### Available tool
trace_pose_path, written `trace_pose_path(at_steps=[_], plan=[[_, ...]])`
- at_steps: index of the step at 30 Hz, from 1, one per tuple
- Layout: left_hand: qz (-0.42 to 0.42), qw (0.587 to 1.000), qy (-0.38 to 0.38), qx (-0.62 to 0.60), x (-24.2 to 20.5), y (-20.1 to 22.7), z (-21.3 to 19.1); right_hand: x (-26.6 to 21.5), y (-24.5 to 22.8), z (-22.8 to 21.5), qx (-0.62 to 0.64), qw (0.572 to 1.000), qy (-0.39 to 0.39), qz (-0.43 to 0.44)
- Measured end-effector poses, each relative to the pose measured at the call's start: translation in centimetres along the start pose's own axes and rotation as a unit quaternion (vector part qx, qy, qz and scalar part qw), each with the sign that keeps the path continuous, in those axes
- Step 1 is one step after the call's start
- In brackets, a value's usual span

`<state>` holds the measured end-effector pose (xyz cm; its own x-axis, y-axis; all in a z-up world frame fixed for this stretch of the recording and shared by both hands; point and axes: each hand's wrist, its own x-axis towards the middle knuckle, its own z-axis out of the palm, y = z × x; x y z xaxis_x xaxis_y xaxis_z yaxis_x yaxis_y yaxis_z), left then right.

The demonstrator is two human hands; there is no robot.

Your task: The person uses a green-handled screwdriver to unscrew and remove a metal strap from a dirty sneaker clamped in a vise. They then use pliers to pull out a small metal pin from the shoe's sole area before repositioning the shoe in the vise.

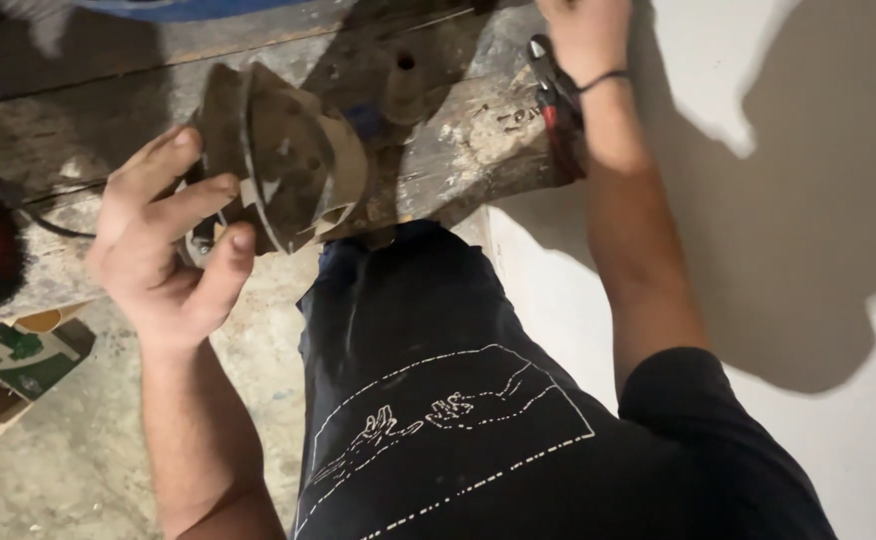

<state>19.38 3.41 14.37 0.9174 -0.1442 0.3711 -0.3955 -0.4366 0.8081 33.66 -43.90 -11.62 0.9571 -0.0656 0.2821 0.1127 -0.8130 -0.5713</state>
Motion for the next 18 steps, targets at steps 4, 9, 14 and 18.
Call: trace_pose_path(at_steps=[4, 9, 14, 18], plan=[[0.018, 1.0, -0.001, 0.015, -0.3, -0.7, 0.0, -2.8, -1.8, -6.4, -0.058, 0.998, -0.026, -0.031], [0.031, 0.999, -0.012, 0.019, -0.9, -1.5, -0.6, -5.6, -0.6, -8.3, -0.055, 0.99, -0.124, -0.032], [0.067, 0.997, -0.026, -0.019, -0.4, -1.6, -0.7, -5.8, -0.7, -8.5, -0.136, 0.963, -0.202, 0.115], [0.071, 0.997, -0.029, -0.032, -0.3, -1.6, -0.9, -7.4, 0.9, -9.3, -0.188, 0.961, -0.184, 0.085]])
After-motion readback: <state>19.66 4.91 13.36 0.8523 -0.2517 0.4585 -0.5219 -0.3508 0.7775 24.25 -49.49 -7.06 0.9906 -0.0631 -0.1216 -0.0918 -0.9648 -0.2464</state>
